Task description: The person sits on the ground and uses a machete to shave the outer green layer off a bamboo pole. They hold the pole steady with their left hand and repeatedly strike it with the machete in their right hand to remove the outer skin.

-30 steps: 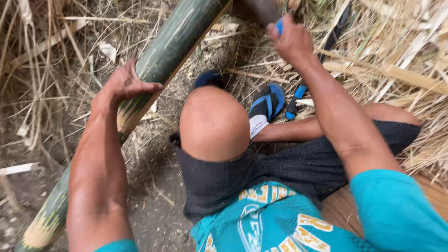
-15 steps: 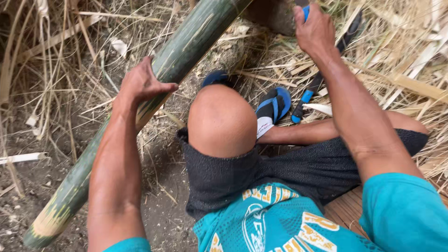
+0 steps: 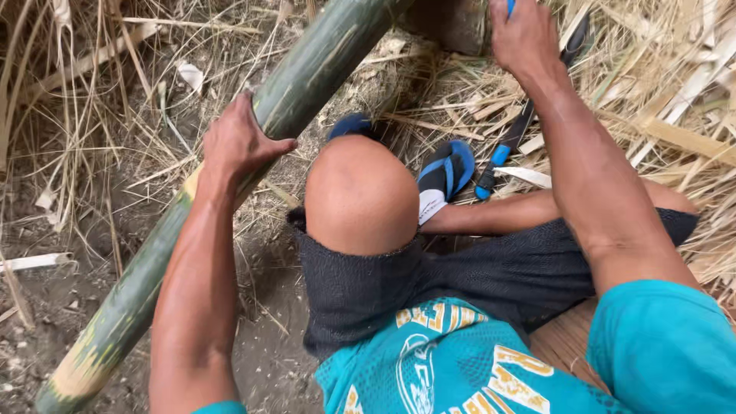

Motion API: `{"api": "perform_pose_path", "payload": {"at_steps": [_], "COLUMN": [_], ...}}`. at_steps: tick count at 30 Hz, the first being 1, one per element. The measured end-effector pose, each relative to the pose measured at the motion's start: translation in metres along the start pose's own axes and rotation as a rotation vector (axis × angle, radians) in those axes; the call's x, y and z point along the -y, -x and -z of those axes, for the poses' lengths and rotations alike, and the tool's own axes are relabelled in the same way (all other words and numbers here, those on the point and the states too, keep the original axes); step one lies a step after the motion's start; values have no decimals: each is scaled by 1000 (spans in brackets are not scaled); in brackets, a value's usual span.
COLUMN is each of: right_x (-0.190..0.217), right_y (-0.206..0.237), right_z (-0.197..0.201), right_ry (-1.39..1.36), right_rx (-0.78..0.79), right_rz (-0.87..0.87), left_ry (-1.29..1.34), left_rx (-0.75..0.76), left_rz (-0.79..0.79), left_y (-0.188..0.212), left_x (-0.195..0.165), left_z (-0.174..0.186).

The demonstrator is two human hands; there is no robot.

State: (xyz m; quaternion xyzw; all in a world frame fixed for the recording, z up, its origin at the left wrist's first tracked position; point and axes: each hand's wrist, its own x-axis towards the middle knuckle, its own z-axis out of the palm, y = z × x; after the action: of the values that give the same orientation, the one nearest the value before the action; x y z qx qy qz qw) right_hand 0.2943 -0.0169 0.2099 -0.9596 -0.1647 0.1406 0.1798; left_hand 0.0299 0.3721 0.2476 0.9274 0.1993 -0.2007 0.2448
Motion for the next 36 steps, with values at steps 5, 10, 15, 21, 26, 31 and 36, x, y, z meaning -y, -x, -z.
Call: {"api": "perform_pose_path", "payload": {"at_steps": [5,10,15,21,26,31,36], "right_x": [32,25,-12,-39,-60,-9,-10], "right_y": [47,40,12,15,-4,50,48], "right_z": [-21,-7,5,-16,6,-16,-25], "right_ry": [210,431,190,193,-122,112,364], "right_rx": [227,364,152,117,-83,172,193], "right_rz": [203,243,97,54,-312,103,578], "left_ry": [-57,-72,-126,-98,-175,-195,-174], "left_rx": [-8,-79,-109,-95,-140,-202,-249], "left_rz": [49,10,5,-6,29,55,46], "left_y": [7,7,3,2,4,13,16], "left_x": [-11,-17,-25,-22,-28,-39,-41], "left_z": [-4,-14,-24,-22,-29,-43,-48]}}
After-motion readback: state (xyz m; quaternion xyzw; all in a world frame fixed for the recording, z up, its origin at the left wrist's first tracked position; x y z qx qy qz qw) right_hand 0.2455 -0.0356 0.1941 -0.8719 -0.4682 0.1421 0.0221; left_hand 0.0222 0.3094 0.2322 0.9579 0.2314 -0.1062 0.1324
